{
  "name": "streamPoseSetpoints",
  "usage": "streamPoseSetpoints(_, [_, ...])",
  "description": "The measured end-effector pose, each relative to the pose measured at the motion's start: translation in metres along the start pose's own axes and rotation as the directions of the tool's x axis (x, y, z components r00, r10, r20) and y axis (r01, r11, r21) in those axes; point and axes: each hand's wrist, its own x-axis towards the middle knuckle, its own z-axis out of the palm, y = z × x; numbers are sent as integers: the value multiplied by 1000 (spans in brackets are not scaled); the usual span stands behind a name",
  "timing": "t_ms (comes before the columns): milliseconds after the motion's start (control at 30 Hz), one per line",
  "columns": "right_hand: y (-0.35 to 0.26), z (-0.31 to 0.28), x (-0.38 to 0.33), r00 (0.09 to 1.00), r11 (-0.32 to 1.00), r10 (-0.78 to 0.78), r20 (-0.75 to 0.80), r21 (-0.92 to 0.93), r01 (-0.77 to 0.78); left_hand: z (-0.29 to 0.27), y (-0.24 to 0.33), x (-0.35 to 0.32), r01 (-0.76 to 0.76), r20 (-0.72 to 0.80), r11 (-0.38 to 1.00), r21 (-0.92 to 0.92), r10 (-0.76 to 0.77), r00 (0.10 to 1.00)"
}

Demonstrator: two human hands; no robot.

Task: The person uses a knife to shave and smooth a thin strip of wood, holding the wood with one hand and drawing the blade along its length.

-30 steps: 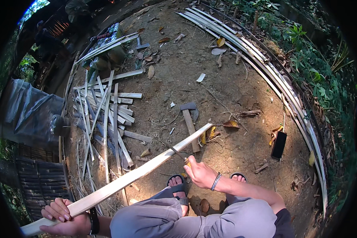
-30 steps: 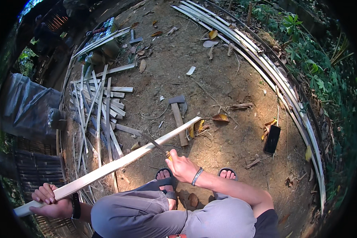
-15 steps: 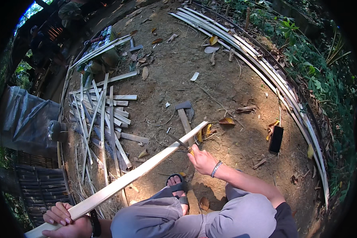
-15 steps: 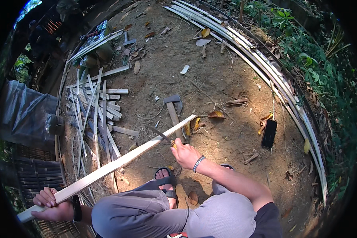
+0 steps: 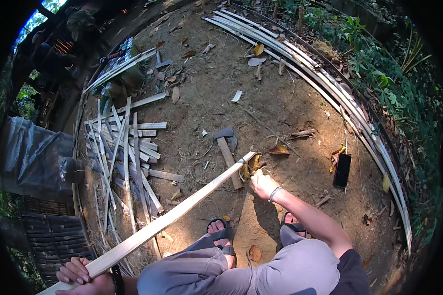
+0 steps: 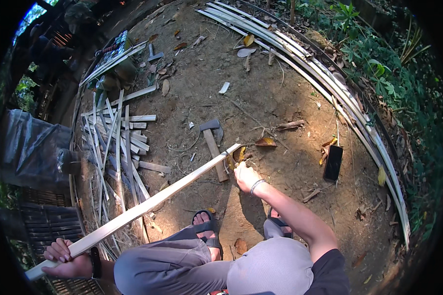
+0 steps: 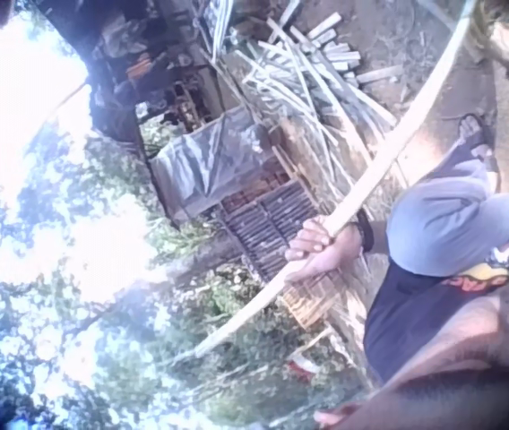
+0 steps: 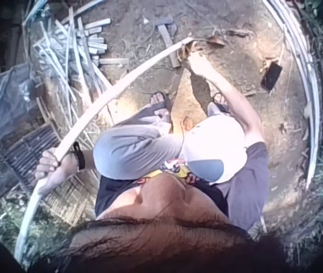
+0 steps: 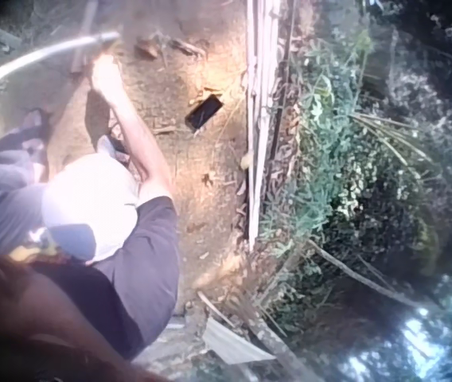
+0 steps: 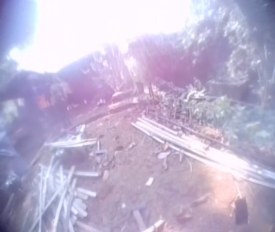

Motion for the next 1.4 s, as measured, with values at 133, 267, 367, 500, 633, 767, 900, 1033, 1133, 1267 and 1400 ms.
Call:
streamPoseSetpoints(133, [-88,-29,-21,976,955,121,182,247,-164,-24,7,6,19,117,997,-69,-11,993])
streamPoseSetpoints(267, [-149,-42,-38,976,922,-125,181,385,46,-12,0,2,-6,48,999,-43,8,999])
streamPoseSetpoints(367, [-85,-19,-22,989,959,116,93,249,-136,-4,2,-2,-19,50,999,-30,20,999])
streamPoseSetpoints(500, [-12,-14,-21,987,998,57,151,23,-61,8,6,-4,-28,206,970,-240,79,975])
streamPoseSetpoints(633, [-88,-58,-35,997,981,22,73,192,-35,16,2,-5,89,331,885,-456,76,941])
streamPoseSetpoints(767, [-149,-77,-56,979,916,-200,46,364,170,9,1,-10,107,297,893,-436,31,955])
streamPoseSetpoints(900, [-179,-57,-50,947,913,-296,127,328,241,19,7,-7,61,241,899,-433,50,969])
streamPoseSetpoints(1033, [-131,-42,-49,987,971,-117,105,220,92,17,4,-1,75,227,901,-427,26,974])
streamPoseSetpoints(1133, [-96,-51,-50,988,978,3,155,206,-36,41,7,1,116,-18,960,-256,-125,992])
streamPoseSetpoints(1267, [-103,-90,-56,998,976,-3,56,216,-10,23,-1,20,232,50,874,-427,-234,971])
streamPoseSetpoints(1400, [-117,-150,-51,995,978,-29,-96,204,48,51,-14,34,249,147,815,-523,-201,968])
